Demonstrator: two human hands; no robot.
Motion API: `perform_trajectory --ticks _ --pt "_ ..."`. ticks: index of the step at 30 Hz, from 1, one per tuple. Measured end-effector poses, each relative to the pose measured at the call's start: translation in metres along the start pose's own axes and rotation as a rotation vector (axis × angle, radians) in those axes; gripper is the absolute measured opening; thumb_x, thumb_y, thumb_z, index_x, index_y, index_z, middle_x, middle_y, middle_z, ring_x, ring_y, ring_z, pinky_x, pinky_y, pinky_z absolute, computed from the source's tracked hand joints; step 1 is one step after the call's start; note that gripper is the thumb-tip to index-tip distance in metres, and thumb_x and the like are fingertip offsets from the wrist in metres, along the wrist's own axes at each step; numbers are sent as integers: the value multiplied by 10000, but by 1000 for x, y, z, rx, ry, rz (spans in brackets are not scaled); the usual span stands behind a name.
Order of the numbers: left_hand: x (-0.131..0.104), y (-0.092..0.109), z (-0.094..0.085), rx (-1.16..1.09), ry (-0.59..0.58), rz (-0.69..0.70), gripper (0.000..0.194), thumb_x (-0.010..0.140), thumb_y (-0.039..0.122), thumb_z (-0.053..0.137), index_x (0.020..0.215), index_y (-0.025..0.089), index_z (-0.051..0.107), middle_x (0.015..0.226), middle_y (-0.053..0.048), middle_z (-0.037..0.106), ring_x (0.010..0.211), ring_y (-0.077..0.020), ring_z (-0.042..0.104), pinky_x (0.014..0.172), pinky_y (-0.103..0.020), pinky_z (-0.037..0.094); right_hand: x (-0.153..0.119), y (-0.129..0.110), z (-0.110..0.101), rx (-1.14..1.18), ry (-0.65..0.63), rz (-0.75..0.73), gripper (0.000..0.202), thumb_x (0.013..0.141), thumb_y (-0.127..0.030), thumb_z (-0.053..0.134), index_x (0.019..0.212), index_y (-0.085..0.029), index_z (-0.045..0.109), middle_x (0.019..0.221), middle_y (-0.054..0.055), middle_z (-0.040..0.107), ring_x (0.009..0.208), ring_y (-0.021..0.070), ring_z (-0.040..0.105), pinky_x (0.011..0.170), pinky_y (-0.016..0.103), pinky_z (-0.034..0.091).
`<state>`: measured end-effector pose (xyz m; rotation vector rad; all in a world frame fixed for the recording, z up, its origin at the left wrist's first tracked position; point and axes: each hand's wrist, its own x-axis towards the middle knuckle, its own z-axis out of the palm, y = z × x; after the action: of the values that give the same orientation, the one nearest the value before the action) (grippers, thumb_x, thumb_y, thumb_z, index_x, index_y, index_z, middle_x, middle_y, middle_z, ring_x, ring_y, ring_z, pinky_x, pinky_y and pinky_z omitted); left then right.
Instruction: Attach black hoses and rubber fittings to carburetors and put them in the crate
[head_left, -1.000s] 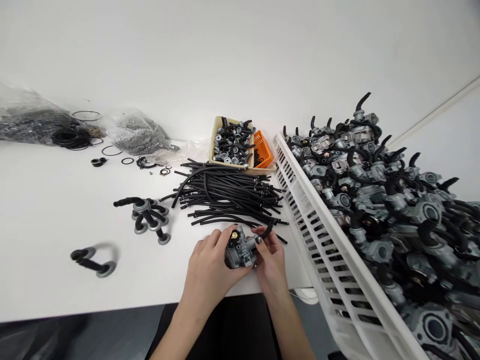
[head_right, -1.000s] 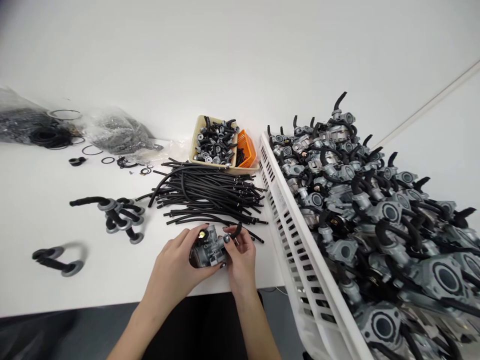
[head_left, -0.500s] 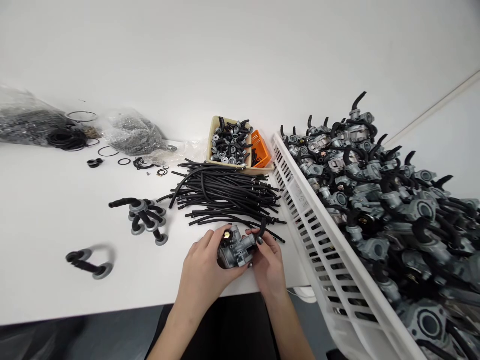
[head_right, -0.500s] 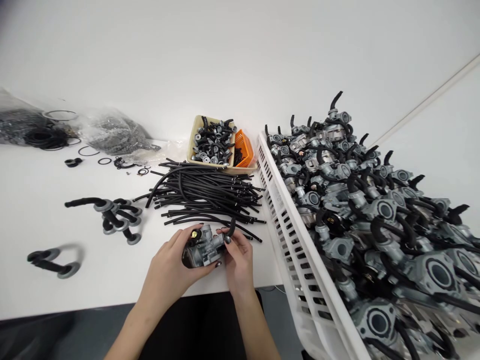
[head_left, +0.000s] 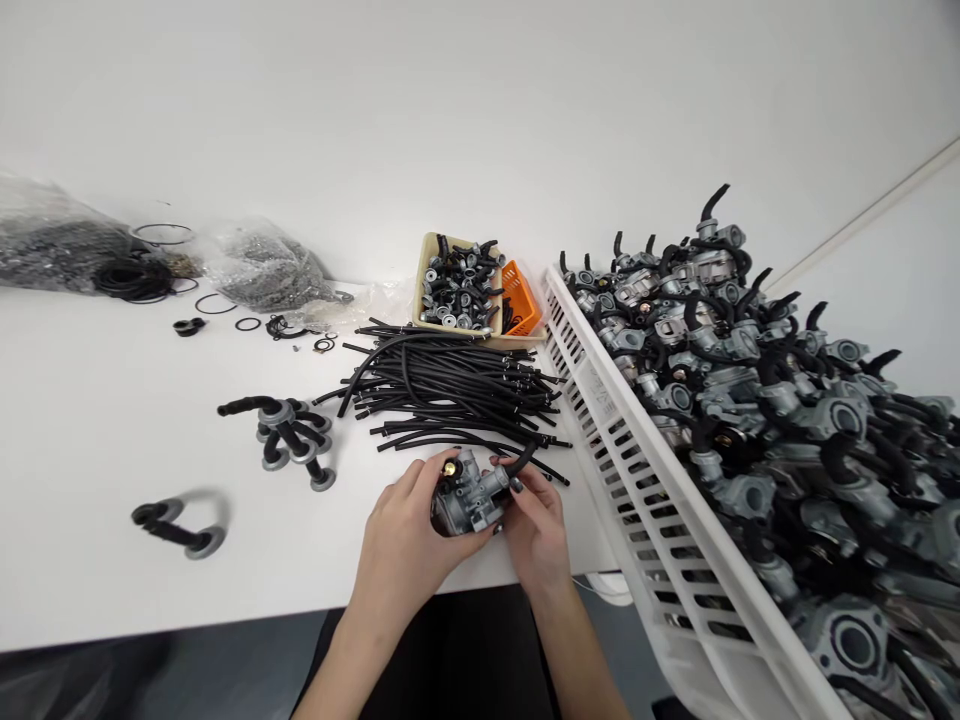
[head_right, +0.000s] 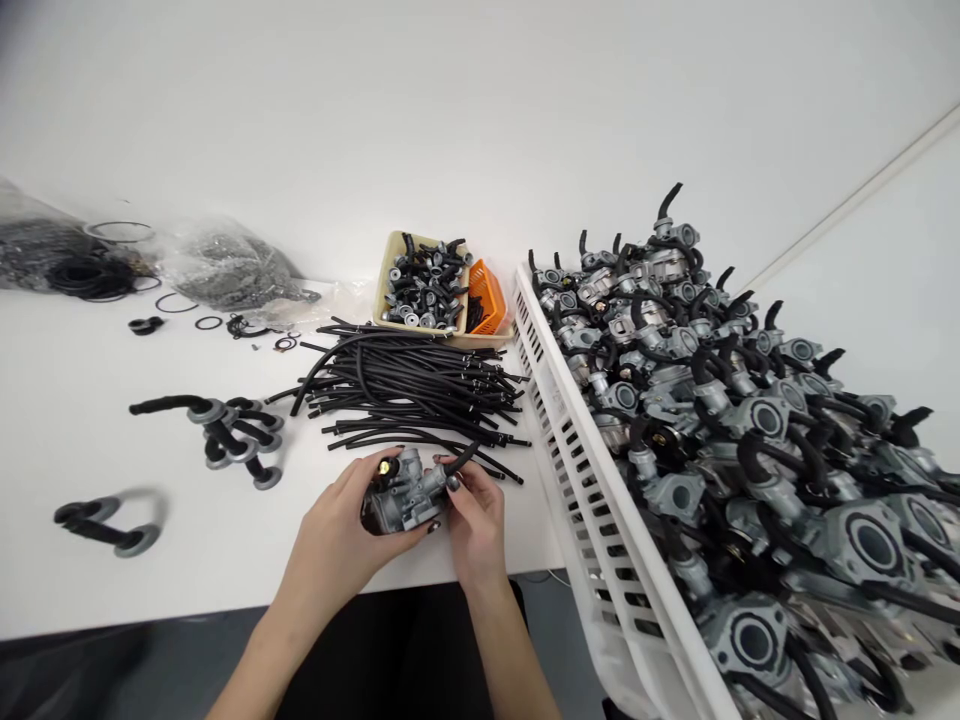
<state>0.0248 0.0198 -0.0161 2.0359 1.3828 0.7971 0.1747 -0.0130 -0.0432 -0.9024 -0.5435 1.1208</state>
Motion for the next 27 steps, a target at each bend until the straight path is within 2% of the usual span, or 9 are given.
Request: perform_trajectory --ticks 4,9,14,18,23,27 --pt "0 0 1 -2 3 4 640 698 361 750 1263 352 450 1187 1 621 1026 -258 611 860 -398 493 0 1 1 -45 -13 -3 249 755 -325 762 994 -252 766 1113 63 731 1010 238 648 867 343 488" --pt "-1 -1 0 -6 -2 1 639 695 357 755 1254 358 445 1195 5 618 1025 -257 612 852 -394 495 0 3 2 -109 -27 -26 257 758 -356 766 991 -246 769 1172 77 712 1113 265 614 911 358 479" --pt "-2 -2 0 5 -2 9 651 686 332 759 1255 352 444 1169 1 621 1014 -258 611 848 -400 497 1 3 3 -136 15 -57 260 705 -368 813 925 -240 760 1133 75 715 993 235 642 860 351 498" --pt "-2 -1 2 39 17 40 646 702 339 750 1269 344 440 1150 -10 621 995 -256 613 840 -399 502 2 4 4 -142 53 -53 283 679 -388 832 911 -241 763 1077 69 727 1005 235 643 869 348 501" --pt "-5 3 3 153 65 121 643 682 306 761 1255 304 471 1028 -23 630 884 -259 624 773 -390 511 0 4 1 -217 53 6 333 715 -413 801 1000 -247 762 944 62 736 845 207 652 781 341 519" --pt "-6 8 4 225 98 172 615 680 286 755 1238 274 496 957 -21 625 831 -254 622 752 -383 508 1 5 0 -241 95 -36 254 708 -412 804 907 -257 780 1051 60 715 992 236 633 906 383 485"
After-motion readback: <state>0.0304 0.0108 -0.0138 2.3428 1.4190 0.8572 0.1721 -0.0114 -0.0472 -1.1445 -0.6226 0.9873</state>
